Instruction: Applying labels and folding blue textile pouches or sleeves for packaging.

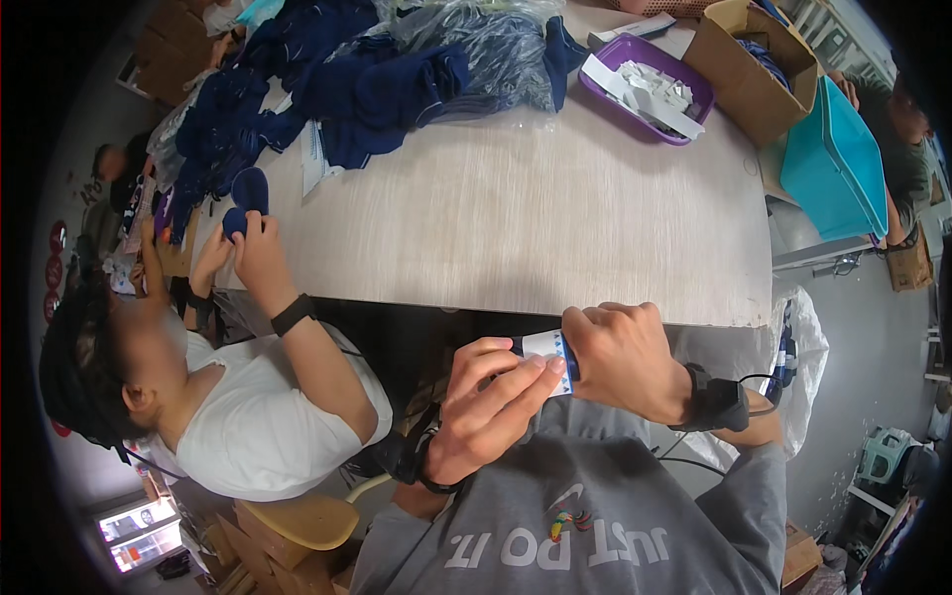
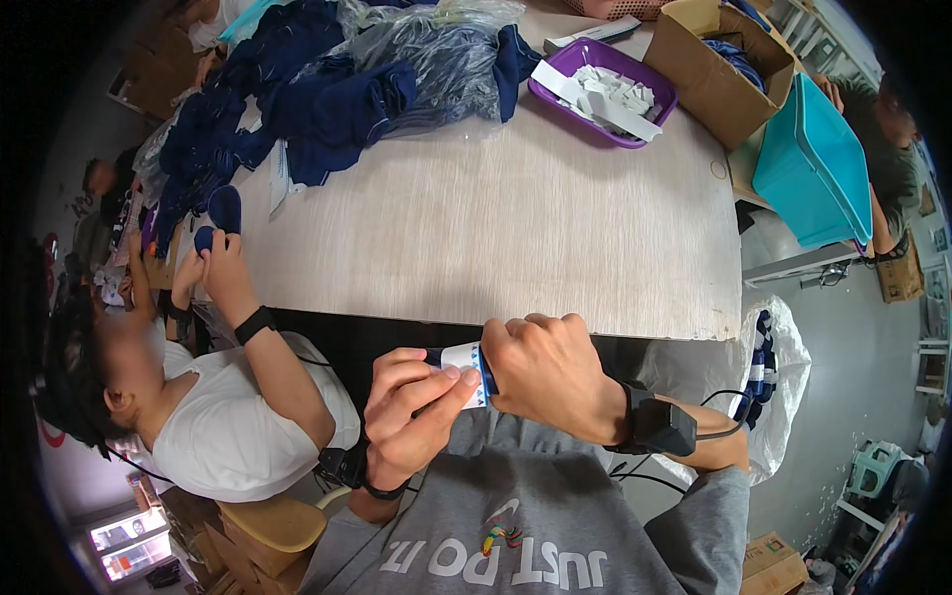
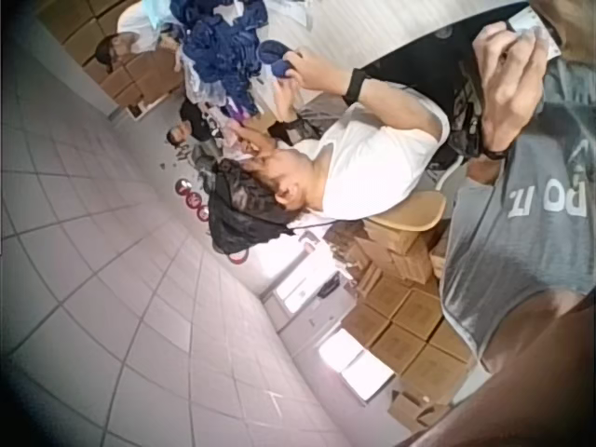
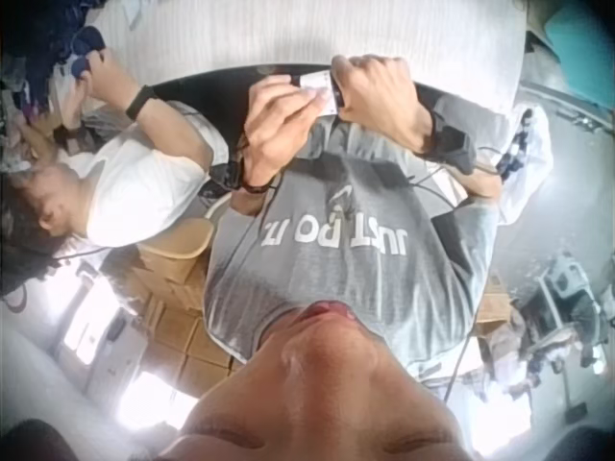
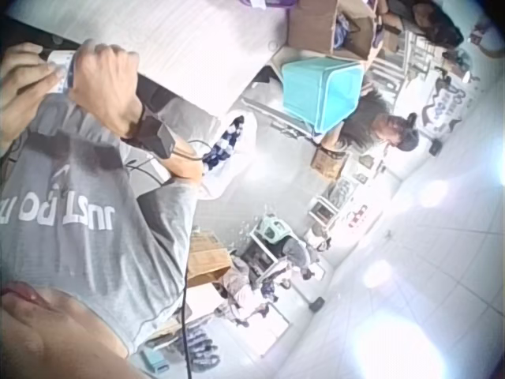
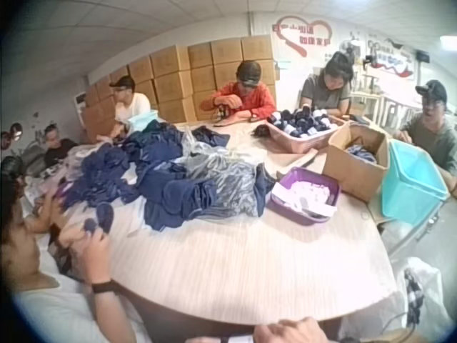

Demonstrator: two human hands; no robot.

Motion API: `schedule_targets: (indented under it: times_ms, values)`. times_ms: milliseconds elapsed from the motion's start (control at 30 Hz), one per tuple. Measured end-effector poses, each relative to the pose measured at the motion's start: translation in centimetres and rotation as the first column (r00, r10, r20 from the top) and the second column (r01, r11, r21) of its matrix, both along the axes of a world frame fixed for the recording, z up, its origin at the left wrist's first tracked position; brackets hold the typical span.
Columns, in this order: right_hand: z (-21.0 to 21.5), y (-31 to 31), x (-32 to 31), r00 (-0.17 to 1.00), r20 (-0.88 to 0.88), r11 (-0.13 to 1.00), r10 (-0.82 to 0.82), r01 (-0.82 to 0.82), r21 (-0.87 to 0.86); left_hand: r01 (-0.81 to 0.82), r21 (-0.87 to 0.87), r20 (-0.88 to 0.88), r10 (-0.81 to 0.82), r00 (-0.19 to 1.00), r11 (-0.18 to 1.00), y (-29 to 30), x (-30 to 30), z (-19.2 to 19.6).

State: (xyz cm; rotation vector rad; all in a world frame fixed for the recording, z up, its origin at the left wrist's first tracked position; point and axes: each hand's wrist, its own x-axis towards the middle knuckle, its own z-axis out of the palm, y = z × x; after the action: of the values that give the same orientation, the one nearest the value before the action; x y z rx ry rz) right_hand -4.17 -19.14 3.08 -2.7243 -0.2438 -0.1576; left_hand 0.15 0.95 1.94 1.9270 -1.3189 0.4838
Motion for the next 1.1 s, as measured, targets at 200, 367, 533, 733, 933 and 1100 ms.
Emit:
schedule_targets:
  times_ms: [200,367,533,733,933,1100]
  values:
    - [0.6,-0.1,0.2,0.999,0.035,0.999,0.011,-0.012,0.040,0.019,0.063,0.043,-0.022,0.999,0.998,0.2,0.0,0.7]
    - [0.8,-0.1,-0.2,0.998,-0.058,0.998,0.026,-0.023,0.061,0.061,0.044,0.073,-0.064,0.995,0.997,0.5,0.1,0.8]
    - [1.5,0.1,-0.2,0.995,-0.056,0.989,0.077,-0.069,0.128,0.053,0.049,0.076,-0.057,0.995,0.997,0.7,-0.2,1.4]
    - [1.0,0.0,-0.6,0.989,-0.107,0.983,0.097,-0.078,0.169,0.222,0.053,-0.076,-0.217,0.973,0.974,0.9,1.2,1.3]
    - [1.5,-0.4,-0.5,0.960,-0.229,0.960,0.164,-0.101,0.261,0.226,-0.002,-0.294,-0.216,0.931,0.974,0.7,0.1,1.0]
    - [2.2,-1.1,0.1,0.841,-0.429,0.907,0.330,-0.156,0.392,0.260,-0.041,-0.233,-0.262,0.936,0.965,0.7,-0.3,-0.7]
